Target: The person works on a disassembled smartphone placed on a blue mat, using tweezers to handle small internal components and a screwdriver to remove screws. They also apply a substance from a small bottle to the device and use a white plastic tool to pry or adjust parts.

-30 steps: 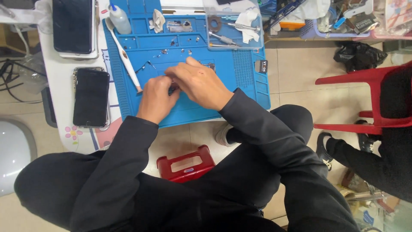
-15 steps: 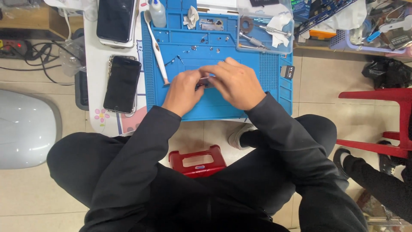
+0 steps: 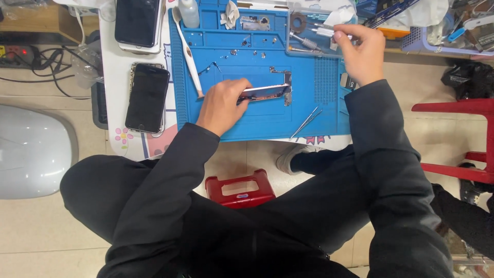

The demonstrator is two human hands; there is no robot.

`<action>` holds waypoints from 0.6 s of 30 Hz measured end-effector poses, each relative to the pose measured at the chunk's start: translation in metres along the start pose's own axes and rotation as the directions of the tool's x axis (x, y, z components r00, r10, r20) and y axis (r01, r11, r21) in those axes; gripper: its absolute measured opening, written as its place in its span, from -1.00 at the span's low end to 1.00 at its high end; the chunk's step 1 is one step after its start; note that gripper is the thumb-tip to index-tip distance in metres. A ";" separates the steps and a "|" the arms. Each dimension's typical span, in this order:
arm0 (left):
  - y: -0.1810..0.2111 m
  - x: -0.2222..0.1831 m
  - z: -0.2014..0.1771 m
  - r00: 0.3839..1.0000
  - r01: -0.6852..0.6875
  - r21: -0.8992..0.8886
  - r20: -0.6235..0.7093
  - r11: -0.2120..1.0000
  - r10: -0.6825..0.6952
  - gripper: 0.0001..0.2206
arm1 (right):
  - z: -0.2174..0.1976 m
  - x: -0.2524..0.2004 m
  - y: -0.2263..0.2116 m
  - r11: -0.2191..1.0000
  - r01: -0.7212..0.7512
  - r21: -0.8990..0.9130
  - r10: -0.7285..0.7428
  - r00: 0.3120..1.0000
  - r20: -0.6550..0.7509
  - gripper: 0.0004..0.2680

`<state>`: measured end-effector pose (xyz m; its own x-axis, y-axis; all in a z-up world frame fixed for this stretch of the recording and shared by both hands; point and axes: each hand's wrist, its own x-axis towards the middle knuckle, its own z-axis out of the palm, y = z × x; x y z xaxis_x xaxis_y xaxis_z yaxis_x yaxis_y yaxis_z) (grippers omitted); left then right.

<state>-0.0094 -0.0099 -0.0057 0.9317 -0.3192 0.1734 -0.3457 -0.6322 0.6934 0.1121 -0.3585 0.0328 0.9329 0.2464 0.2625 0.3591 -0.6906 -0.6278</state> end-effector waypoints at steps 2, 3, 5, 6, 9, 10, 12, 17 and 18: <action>0.000 0.001 0.000 1.000 0.003 -0.002 -0.003 1.000 -0.003 -0.80 | 0.009 0.002 0.004 0.998 0.037 -0.056 -0.037 0.999 -0.010 -0.87; 0.001 0.001 0.000 1.000 0.006 -0.002 -0.006 1.000 -0.006 -0.81 | 0.014 0.002 0.006 0.991 0.074 -0.111 -0.076 0.997 -0.018 -0.88; 0.001 0.002 0.000 1.000 0.006 -0.002 -0.003 1.000 -0.006 -0.82 | 0.016 0.002 0.012 0.984 0.076 -0.164 -0.080 0.997 -0.021 -0.90; 0.001 0.002 -0.001 1.000 0.003 0.000 -0.003 1.000 -0.003 -0.83 | 0.017 0.002 0.014 0.973 0.081 -0.217 -0.088 0.996 -0.025 -0.90; 0.000 0.003 0.001 1.000 0.019 0.000 -0.004 1.000 -0.019 -0.82 | 0.021 0.000 0.023 0.958 0.031 -0.284 -0.033 0.999 -0.002 -0.88; 0.000 0.003 0.002 1.000 0.018 -0.003 -0.003 1.000 -0.018 -0.82 | 0.023 -0.001 0.024 0.958 0.030 -0.286 -0.031 1.000 -0.001 -0.88; -0.001 0.003 0.003 0.999 0.034 0.009 -0.029 0.999 -0.034 -0.82 | 0.023 -0.002 0.024 0.933 0.089 -0.347 -0.092 0.996 0.008 -0.87; -0.001 0.004 0.003 0.999 0.022 0.010 -0.047 1.000 -0.022 -0.84 | 0.002 -0.019 -0.031 0.902 0.200 -0.383 -0.239 0.970 -0.055 -0.83; -0.001 0.004 0.002 0.999 0.008 0.005 -0.051 1.000 -0.008 -0.85 | -0.002 -0.025 -0.050 0.899 0.234 -0.370 -0.290 0.952 -0.101 -0.82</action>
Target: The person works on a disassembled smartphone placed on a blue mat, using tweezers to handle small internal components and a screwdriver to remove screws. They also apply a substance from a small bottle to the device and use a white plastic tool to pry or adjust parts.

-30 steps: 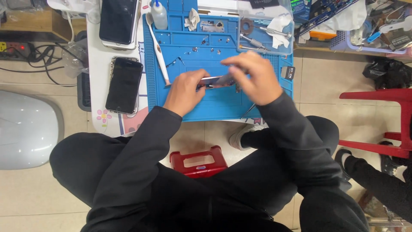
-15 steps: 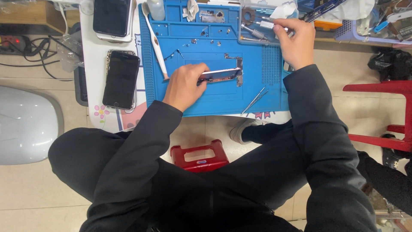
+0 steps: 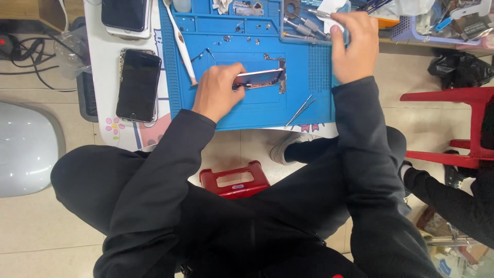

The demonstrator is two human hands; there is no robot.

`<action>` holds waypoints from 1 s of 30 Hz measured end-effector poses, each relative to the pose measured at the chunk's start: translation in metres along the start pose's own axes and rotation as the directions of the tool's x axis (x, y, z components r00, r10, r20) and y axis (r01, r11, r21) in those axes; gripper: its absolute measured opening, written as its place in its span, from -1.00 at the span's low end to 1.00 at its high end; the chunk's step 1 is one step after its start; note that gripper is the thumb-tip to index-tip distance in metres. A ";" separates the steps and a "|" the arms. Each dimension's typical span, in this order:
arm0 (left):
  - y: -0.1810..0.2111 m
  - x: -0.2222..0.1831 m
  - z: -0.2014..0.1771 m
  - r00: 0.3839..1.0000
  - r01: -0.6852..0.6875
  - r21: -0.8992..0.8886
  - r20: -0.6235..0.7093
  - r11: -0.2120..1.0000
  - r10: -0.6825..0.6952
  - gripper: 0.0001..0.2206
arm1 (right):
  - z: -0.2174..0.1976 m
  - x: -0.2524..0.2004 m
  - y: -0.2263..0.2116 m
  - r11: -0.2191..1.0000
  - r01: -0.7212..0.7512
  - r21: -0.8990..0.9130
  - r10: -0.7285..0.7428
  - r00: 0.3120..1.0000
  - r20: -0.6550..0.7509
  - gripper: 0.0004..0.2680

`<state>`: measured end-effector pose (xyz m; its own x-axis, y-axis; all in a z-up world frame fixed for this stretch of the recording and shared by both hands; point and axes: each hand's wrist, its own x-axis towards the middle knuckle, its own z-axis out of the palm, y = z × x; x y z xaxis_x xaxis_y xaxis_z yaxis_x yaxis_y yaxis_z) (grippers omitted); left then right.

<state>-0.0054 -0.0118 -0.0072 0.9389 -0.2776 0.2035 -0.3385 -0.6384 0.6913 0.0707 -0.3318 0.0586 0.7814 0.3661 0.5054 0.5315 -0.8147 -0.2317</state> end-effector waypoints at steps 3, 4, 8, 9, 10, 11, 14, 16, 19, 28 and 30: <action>0.003 0.000 -0.004 0.999 0.039 -0.001 0.028 0.999 -0.039 -0.84 | -0.007 -0.024 -0.036 0.992 -0.122 0.033 0.121 0.992 0.031 -0.84; 0.003 -0.001 -0.005 0.999 0.039 0.001 0.027 0.999 -0.039 -0.84 | -0.005 -0.032 -0.049 0.992 -0.121 0.034 0.120 0.992 0.029 -0.84; 0.019 -0.002 -0.014 0.992 0.106 -0.198 -0.046 0.975 -0.117 -0.93 | 0.010 -0.061 -0.088 0.894 -0.296 0.336 0.286 0.955 0.082 -0.79; 0.027 -0.003 -0.017 0.985 0.113 -0.324 -0.085 0.939 -0.148 -0.92 | 0.015 -0.068 -0.094 0.835 -0.305 0.458 0.292 0.951 0.101 -0.78; 0.029 -0.008 -0.011 0.985 0.116 -0.325 -0.082 0.939 -0.150 -0.92 | 0.024 -0.076 -0.098 0.834 -0.308 0.458 0.294 0.950 0.104 -0.78; 0.031 -0.011 -0.006 0.972 0.158 -0.421 -0.093 0.893 -0.216 -0.93 | 0.035 -0.082 -0.100 0.754 -0.362 0.549 0.307 0.932 0.192 -0.77; 0.045 -0.019 0.003 0.939 0.214 -0.632 -0.075 0.745 -0.334 -0.93 | 0.051 -0.088 -0.115 0.534 -0.451 0.715 0.290 0.892 0.347 -0.76; 0.054 -0.031 0.008 0.922 0.233 -0.736 -0.040 0.635 -0.385 -0.92 | 0.051 -0.089 -0.131 0.391 -0.489 0.780 0.266 0.871 0.413 -0.77; 0.060 -0.039 0.011 0.887 0.279 -0.816 0.017 0.506 -0.462 -0.86 | 0.049 -0.083 -0.138 0.469 -0.454 0.758 0.269 0.890 0.367 -0.90; 0.055 -0.047 -0.002 0.925 0.291 -0.678 0.017 0.676 -0.380 -0.92 | 0.056 -0.087 -0.132 0.437 -0.465 0.770 0.306 0.882 0.359 -0.88; 0.053 -0.047 -0.004 0.928 0.294 -0.662 0.025 0.689 -0.372 -0.90 | 0.053 -0.082 -0.135 0.443 -0.461 0.769 0.296 0.885 0.360 -0.88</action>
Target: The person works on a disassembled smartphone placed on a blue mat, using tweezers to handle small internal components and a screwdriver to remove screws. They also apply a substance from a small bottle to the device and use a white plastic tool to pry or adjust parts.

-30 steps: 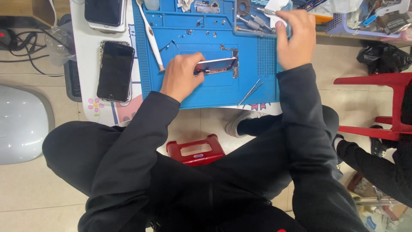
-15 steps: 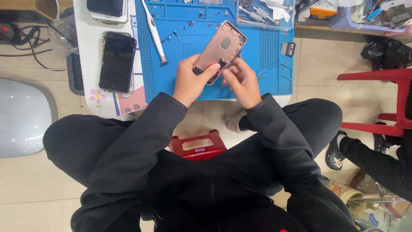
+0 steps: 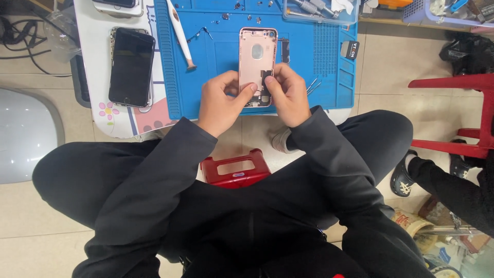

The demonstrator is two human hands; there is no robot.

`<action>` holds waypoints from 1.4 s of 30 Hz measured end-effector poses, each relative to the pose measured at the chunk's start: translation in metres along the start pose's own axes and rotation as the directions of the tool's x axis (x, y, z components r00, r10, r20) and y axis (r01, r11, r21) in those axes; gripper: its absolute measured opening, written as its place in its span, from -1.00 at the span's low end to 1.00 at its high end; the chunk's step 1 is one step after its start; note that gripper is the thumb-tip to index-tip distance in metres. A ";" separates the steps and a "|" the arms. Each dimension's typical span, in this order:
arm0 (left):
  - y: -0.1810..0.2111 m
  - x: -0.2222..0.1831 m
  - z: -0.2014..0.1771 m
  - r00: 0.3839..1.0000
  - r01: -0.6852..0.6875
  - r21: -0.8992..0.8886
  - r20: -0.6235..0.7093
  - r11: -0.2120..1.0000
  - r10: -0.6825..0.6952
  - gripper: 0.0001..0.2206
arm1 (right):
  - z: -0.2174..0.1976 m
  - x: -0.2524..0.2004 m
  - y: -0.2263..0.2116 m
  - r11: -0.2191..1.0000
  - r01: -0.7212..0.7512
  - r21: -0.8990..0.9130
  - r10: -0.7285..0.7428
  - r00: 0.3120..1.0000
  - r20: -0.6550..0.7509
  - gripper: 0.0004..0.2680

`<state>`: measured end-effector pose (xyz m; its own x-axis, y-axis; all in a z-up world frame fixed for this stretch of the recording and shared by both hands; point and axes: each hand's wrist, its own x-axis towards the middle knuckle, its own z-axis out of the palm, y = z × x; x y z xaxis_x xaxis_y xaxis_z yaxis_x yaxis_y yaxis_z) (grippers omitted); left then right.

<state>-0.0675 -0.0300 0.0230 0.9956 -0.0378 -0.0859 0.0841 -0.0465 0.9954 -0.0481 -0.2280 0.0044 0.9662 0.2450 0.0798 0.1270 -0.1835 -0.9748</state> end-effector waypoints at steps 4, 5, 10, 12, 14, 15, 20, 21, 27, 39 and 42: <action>0.007 -0.002 -0.009 1.000 0.006 0.003 0.018 1.000 -0.006 -0.81 | -0.003 0.003 0.003 0.999 -0.005 -0.035 0.006 1.000 0.019 -0.88; 0.009 -0.003 -0.011 1.000 0.001 0.001 -0.009 1.000 -0.001 -0.66 | -0.005 0.004 0.005 0.999 -0.012 -0.038 0.013 0.999 0.034 -0.88; 0.004 0.002 -0.018 0.994 0.026 0.030 -0.107 0.999 -0.022 -0.44 | -0.005 0.002 -0.019 0.991 -0.123 -0.043 0.127 0.985 0.114 -0.83; 0.006 0.001 -0.017 0.995 0.024 -0.072 -0.090 0.997 -0.030 -0.28 | -0.005 0.002 -0.021 0.991 -0.111 -0.078 0.122 0.980 0.156 -0.83; 0.012 -0.001 -0.013 0.996 0.019 -0.043 -0.087 0.999 -0.023 -0.25 | -0.005 0.001 -0.022 0.987 -0.131 -0.088 0.144 0.975 0.167 -0.84; 0.015 -0.001 -0.011 0.996 0.008 -0.015 -0.085 1.000 -0.009 -0.22 | -0.005 0.001 -0.023 0.985 -0.143 -0.101 0.159 0.971 0.177 -0.85; 0.013 0.002 -0.004 0.995 0.011 0.068 -0.101 0.998 -0.005 -0.39 | -0.007 -0.001 -0.024 0.983 -0.162 -0.089 0.176 0.966 0.188 -0.87; 0.012 0.004 -0.003 0.995 -0.003 0.079 -0.103 0.997 0.011 -0.45 | -0.009 -0.001 -0.023 0.985 -0.164 -0.063 0.173 0.967 0.186 -0.87; -0.003 0.012 0.000 0.994 0.065 0.012 -0.083 0.998 -0.064 -0.50 | -0.010 0.000 -0.019 0.987 -0.152 -0.051 0.157 0.978 0.138 -0.88; -0.004 0.021 -0.005 0.991 0.116 0.068 -0.080 0.991 -0.111 -0.49 | -0.009 0.007 -0.025 0.971 -0.144 -0.190 0.165 0.982 0.098 -0.86; -0.005 0.026 -0.005 0.990 0.097 0.077 -0.112 0.992 -0.088 -0.61 | -0.010 0.010 -0.029 0.971 -0.136 -0.194 0.158 0.983 0.099 -0.85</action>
<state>-0.0417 -0.0259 0.0160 0.9828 0.0782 -0.1676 0.1765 -0.1263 0.9762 -0.0395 -0.2298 0.0355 0.9472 0.3060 -0.0959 0.0353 -0.3967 -0.9173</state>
